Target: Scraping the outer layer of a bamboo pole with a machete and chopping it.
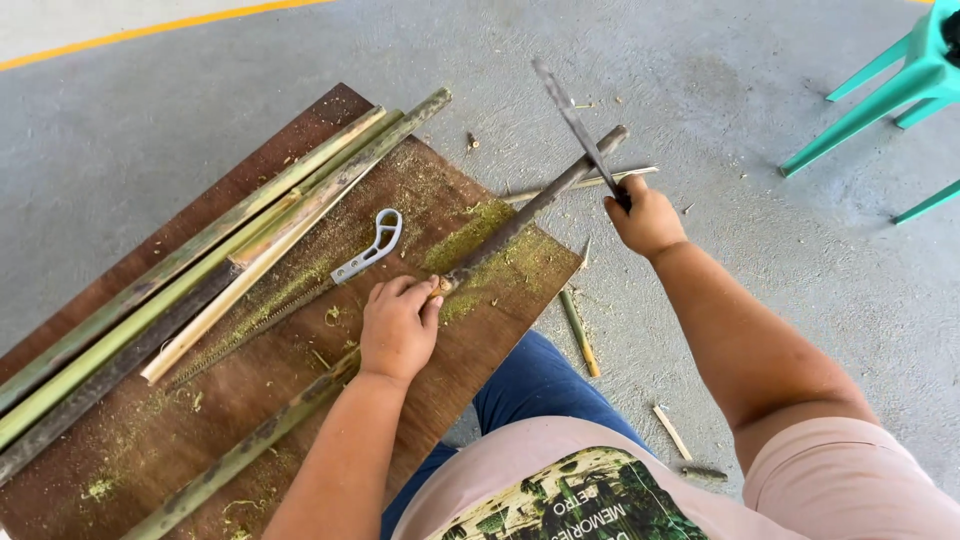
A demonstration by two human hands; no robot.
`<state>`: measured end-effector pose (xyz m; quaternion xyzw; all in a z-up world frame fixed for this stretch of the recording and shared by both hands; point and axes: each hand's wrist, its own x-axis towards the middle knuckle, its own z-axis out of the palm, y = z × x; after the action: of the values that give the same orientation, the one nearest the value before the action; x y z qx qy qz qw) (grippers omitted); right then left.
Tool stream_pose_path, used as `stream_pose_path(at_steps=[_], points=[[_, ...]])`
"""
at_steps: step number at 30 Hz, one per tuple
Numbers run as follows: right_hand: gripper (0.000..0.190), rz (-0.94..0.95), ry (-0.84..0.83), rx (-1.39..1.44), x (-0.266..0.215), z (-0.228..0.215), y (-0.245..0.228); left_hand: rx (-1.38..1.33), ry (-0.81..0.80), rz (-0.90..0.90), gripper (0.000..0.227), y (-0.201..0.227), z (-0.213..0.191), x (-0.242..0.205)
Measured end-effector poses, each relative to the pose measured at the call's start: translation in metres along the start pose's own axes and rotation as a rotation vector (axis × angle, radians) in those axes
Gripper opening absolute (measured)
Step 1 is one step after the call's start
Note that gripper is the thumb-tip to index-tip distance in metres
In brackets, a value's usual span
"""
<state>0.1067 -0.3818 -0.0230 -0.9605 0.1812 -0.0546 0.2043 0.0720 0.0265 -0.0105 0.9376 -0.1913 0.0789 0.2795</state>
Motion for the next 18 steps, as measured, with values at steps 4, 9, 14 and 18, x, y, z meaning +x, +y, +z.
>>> stream_pose_path(at_steps=[4, 9, 14, 18], points=[[0.041, -0.063, 0.133, -0.019, -0.003, 0.009, -0.013, -0.017, -0.104, -0.068, 0.025, 0.013, -0.007, 0.015], [0.054, 0.141, 0.002, 0.087, -0.01, 0.012, -0.036, 0.066, -0.213, 0.066, 0.027, 0.02, -0.011, 0.02], [0.062, 0.14, -0.011, 0.181, 0.005, 0.031, -0.031, 0.185, -0.166, 0.19, 0.024, 0.011, -0.002, 0.016], [0.06, 0.013, -0.044, 0.267, 0.005, 0.026, -0.034, 0.079, -0.064, 0.19, 0.027, 0.009, -0.006, 0.018]])
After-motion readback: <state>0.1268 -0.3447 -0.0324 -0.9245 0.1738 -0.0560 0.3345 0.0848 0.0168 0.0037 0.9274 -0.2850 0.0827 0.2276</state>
